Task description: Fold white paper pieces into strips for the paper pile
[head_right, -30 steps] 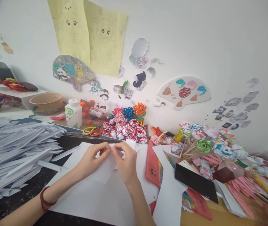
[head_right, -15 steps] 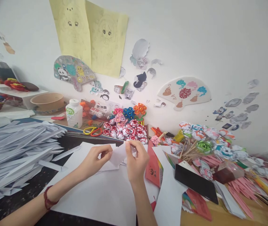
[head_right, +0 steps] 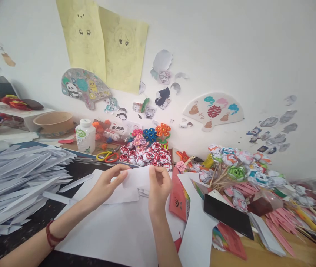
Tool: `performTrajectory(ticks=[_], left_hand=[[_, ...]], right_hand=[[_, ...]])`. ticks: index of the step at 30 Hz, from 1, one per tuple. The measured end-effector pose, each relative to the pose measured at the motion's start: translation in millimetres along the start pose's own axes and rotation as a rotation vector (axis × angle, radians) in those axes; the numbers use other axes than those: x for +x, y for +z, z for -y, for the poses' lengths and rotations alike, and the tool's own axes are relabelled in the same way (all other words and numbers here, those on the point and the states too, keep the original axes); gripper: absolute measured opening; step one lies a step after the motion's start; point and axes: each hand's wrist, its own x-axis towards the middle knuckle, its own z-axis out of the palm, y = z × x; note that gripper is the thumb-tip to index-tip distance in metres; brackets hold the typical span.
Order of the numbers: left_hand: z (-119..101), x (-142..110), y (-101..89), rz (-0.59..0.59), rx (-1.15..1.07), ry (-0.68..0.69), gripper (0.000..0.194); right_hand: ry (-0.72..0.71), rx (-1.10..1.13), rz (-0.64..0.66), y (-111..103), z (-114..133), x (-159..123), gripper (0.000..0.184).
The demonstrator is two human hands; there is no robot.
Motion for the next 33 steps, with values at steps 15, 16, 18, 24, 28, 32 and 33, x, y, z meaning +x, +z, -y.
performTrajectory(ticks=[15, 16, 18, 24, 28, 32, 33], left_hand=[[10, -2, -9.2, 0.172, 0.401, 0.039, 0.020], [10, -3, -7.6, 0.165, 0.418, 0.052, 0.020], [10, -4, -5.3, 0.147, 0.451, 0.088, 0.019], [9, -6, -5.8, 0.082, 0.548, 0.167, 0.021], [10, -3, -11.8, 0.025, 0.560, 0.160, 0.020], [12, 0, -15.9, -0.011, 0.506, 0.129, 0.018], [13, 0, -16.7, -0.010, 0.499, 0.127, 0.018]], right_hand=[[0.128, -0.311, 0.828, -2, -9, 1, 0.012], [0.120, -0.326, 0.829, -1, -9, 0, 0.011], [0.100, -0.350, 0.828, 0, -8, -2, 0.011], [-0.003, -0.469, 0.789, -2, -9, -1, 0.011], [-0.062, -0.563, 0.748, -7, -12, 3, 0.011], [-0.109, -0.652, 0.718, -10, -13, 6, 0.011], [-0.126, -0.670, 0.718, -10, -13, 7, 0.011]])
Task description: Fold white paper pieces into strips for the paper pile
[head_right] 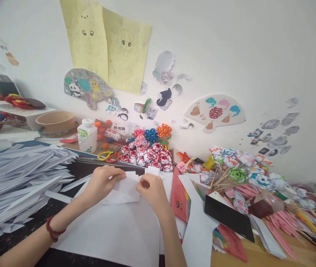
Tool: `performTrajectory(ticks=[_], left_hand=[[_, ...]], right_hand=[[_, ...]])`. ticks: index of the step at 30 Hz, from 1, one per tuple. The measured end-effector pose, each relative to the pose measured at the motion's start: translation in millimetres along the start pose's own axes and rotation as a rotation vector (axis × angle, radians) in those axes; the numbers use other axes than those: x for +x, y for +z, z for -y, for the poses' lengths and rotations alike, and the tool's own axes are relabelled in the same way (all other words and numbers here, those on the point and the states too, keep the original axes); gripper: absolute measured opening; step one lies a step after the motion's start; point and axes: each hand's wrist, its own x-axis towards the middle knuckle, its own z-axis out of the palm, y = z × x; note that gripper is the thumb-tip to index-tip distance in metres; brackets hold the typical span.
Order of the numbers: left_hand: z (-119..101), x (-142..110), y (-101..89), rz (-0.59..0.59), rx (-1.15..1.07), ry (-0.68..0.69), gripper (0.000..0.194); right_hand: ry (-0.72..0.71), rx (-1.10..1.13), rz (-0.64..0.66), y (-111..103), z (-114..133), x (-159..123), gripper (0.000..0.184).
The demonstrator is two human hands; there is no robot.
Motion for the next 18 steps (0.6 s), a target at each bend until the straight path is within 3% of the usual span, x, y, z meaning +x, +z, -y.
performTrajectory(ticks=[4, 7, 10, 12, 16, 18], left_hand=[[4, 2, -6.7, -0.059, -0.015, -0.019, 0.016], [7, 5, -14.2, -0.232, -0.007, -0.116, 0.016], [3, 4, -13.4, -0.316, 0.031, -0.173, 0.020], [-3, 2, -7.5, -0.274, -0.017, -0.147, 0.021], [-16, -4, 4.3, -0.114, -0.201, -0.101, 0.028], [-20, -6, 6.1, -0.024, -0.262, -0.062, 0.032]], right_hand=[[-0.014, -0.143, -0.071, -8, -9, 0, 0.013], [0.076, -0.251, -0.213, -15, -14, 1, 0.017], [0.055, -0.134, -0.412, -10, -4, 0, 0.015], [-0.006, 0.001, -0.469, 1, 10, -1, 0.014], [-0.041, 0.240, -0.314, 22, 31, -3, 0.039], [-0.040, 0.295, -0.250, 23, 34, -4, 0.041]])
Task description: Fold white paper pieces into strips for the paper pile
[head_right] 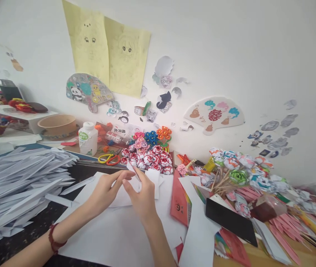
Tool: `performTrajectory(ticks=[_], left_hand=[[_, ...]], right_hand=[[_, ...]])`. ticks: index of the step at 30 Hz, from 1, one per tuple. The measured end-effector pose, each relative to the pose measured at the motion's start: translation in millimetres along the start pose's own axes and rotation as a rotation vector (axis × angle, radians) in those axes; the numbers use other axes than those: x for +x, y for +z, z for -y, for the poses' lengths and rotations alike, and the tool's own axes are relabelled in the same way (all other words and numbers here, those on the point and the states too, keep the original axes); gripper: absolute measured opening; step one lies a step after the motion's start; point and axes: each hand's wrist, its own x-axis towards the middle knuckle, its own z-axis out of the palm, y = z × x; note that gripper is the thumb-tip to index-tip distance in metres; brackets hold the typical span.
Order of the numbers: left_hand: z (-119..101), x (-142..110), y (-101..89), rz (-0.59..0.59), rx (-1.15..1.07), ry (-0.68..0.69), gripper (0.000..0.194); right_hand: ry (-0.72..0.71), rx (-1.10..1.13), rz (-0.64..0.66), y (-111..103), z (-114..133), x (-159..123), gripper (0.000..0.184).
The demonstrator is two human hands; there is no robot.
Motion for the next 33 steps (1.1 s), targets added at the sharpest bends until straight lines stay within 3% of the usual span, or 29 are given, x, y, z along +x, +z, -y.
performTrajectory(ticks=[3, 6, 9, 12, 15, 21, 26, 33], left_hand=[[-1, 0, -1.7, -0.041, 0.069, 0.049, 0.028], [0, 4, -5.6, -0.134, 0.313, 0.177, 0.021], [1, 6, -7.8, -0.089, 0.542, 0.288, 0.018], [-1, 5, -8.2, -0.028, 0.614, 0.329, 0.023], [-4, 2, -7.2, 0.054, 0.529, 0.311, 0.023], [-3, -1, 0.8, 0.191, 0.255, 0.106, 0.018], [-2, 1, 3.3, 0.221, 0.122, 0.065, 0.017], [0, 4, -1.0, 0.202, 0.107, 0.027, 0.017]], right_hand=[[0.013, 0.011, 0.028, -5, 1, 1, 0.030], [-0.011, -0.018, 0.086, -9, 1, 3, 0.029], [-0.046, -0.075, 0.141, -11, 0, 3, 0.027], [-0.056, -0.157, 0.064, -13, -1, 4, 0.024], [-0.093, -0.197, 0.013, -16, -4, 5, 0.021], [-0.193, -0.224, 0.022, -14, -11, 1, 0.019], [-0.224, -0.313, -0.104, -10, -13, -4, 0.027], [-0.236, -0.364, -0.357, -31, -11, 1, 0.025]])
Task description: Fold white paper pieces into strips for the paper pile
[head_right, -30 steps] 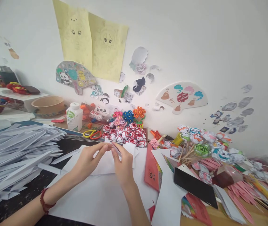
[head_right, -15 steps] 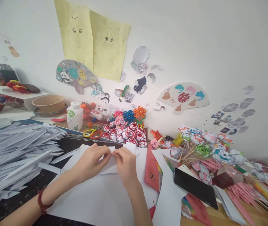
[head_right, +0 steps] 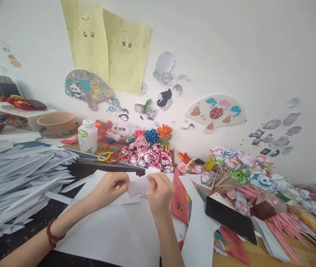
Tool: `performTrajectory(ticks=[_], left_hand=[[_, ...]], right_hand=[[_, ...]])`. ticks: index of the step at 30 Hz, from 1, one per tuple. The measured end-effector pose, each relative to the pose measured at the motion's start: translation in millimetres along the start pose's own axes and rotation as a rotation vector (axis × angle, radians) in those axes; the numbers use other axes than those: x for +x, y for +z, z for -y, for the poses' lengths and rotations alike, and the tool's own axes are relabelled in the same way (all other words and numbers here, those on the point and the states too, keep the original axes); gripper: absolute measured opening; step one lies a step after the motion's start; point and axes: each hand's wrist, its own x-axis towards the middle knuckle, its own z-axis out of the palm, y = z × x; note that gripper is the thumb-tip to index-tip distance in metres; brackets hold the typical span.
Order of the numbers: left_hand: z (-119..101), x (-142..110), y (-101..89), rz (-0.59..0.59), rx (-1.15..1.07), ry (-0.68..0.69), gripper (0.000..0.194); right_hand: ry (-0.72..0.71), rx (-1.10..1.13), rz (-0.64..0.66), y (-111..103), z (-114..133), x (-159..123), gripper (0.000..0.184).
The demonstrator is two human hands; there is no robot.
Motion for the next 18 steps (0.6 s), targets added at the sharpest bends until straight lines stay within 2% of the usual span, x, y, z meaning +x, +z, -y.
performTrajectory(ticks=[6, 11, 14, 16, 18], left_hand=[[7, 3, -6.4, -0.050, 0.062, 0.019, 0.017], [15, 7, -17.4, -0.187, 0.129, -0.072, 0.018], [9, 8, -20.5, -0.246, 0.002, -0.028, 0.022], [4, 7, -19.5, -0.194, -0.064, 0.037, 0.022], [3, 6, -18.0, -0.154, -0.053, 0.043, 0.025]], right_hand=[[0.058, -0.022, -0.071, -2, 0, 2, 0.022], [0.237, -0.161, -0.243, -11, -6, 5, 0.018], [0.253, -0.041, -0.089, -7, -1, 3, 0.020], [0.296, 0.054, -0.014, 0, 4, 1, 0.021], [0.350, 0.166, 0.068, 5, 5, 1, 0.024]])
